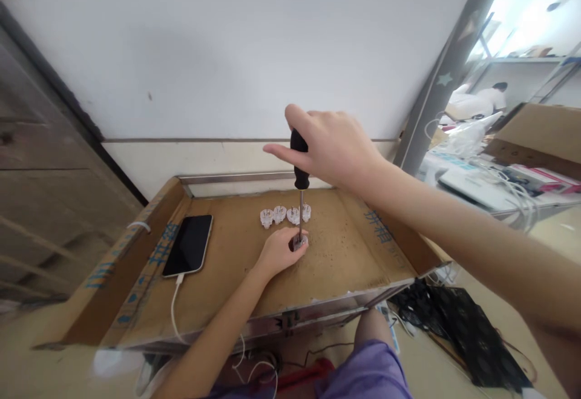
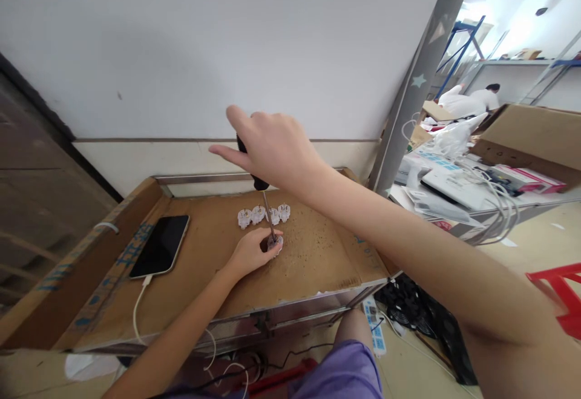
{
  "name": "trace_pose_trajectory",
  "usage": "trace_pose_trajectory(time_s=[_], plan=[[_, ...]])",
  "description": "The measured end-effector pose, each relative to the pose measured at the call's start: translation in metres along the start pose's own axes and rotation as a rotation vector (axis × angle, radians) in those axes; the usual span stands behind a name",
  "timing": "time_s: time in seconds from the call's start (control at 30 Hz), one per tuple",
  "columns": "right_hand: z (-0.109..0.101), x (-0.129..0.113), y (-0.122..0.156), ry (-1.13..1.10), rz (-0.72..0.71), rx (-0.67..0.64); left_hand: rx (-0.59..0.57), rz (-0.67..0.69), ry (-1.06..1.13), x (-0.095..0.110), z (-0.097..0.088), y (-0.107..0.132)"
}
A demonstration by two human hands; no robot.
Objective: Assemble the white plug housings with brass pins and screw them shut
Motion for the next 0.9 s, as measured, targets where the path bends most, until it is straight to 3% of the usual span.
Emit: trace_pose_trajectory(time_s=[0.17, 0.33, 0.5, 0.63, 0.67, 0.8, 0.83, 0.9], plan=[[0.003, -0.016, 0.004, -0.365, -0.175, -0.324, 0.005, -0.001, 0.011, 0.001, -0.001, 0.0], [-0.006, -0.016, 0.003, -0.005, -0.015, -0.077, -0.003, -0.014, 0.003, 0.0, 0.0, -0.001], [0.005, -0.016, 0.0, -0.221, -0.139, -0.314, 0.001, -0.011, 0.009, 0.0, 0.0, -0.001], [-0.006, -0.001, -0.007, 0.112, 0.059, -0.075, -0.001, -0.005, 0.005, 0.0, 0.0, 0.0], [-0.007, 0.0, -0.007, 0.111, 0.078, -0.085, -0.001, -0.009, 0.004, 0.0, 0.001, 0.001], [-0.001, -0.006, -0.004, -0.148, -0.005, -0.353, -0.004, -0.019, 0.01, -0.002, 0.004, -0.001], [-0.002, -0.005, -0.004, -0.132, -0.008, -0.322, -0.007, -0.018, 0.015, -0.003, 0.004, -0.002], [-0.005, 0.003, -0.008, 0.012, 0.042, -0.103, -0.009, -0.019, 0.035, -0.004, -0.001, -0.001]])
Point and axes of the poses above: each hand's wrist, its own y-axis away from the middle knuckle, its own z-axis out of the palm, x = y × z, the point moved 5 cm from there along -y, towards the middle knuckle, and after that the axes turned 15 degrees about -y, right-handed, at the moved point
